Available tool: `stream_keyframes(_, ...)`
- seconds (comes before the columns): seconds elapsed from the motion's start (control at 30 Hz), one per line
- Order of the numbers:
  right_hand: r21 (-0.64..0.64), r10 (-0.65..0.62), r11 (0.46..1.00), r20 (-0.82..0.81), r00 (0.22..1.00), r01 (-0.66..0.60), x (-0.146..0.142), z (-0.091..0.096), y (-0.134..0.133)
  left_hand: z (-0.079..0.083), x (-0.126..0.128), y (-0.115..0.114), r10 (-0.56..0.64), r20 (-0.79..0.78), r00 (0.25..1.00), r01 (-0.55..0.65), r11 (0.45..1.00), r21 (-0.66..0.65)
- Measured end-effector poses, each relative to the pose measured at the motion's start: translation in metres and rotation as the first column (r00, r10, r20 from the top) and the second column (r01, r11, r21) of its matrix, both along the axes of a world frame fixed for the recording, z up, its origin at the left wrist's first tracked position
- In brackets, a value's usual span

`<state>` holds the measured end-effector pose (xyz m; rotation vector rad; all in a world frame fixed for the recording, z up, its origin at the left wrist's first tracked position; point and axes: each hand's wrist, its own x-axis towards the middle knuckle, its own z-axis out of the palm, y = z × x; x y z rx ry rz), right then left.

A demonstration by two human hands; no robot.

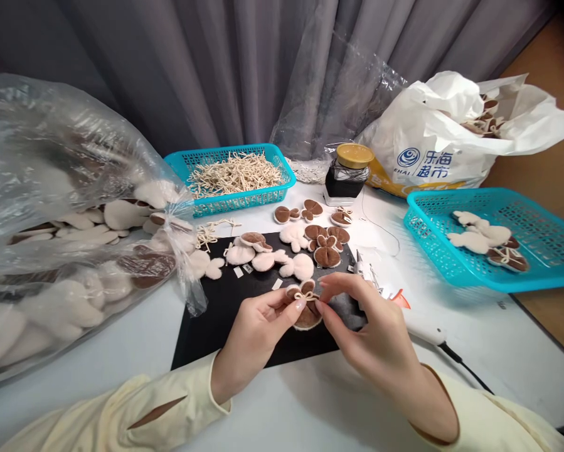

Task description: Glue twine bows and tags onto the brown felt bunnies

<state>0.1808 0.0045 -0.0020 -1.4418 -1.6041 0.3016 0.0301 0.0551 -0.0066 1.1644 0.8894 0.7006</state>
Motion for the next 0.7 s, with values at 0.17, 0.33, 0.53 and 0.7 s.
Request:
stream_keyframes(0.17, -0.018, 0.009, 1.0, -0.101, 0.995, -0.011, 0.001, 0.001, 0.001, 0.005, -0.001, 0.003, -0.077, -0.007, 0.997, 0.077, 0.997, 0.008)
stream_keyframes(0.33, 0.055, -0.013, 0.998, -0.028, 1.0, 0.014, -0.001, -0.002, 0.001, 0.008, 0.0, 0.003, -0.188, 0.084, 0.979, 0.191, 0.981, -0.037)
stream_keyframes(0.53, 0.062, 0.012, 0.998, 0.285, 0.958, -0.031, 0.012, 0.004, 0.01, 0.001, -0.001, 0.005, -0.195, 0.018, 0.981, 0.195, 0.98, -0.03)
stream_keyframes(0.7, -0.071, -0.017, 0.993, 0.71, 0.704, 0.095, 0.064, 0.005, -0.015, 0.001, -0.002, 0.006, -0.239, 0.0, 0.971, 0.239, 0.969, -0.059)
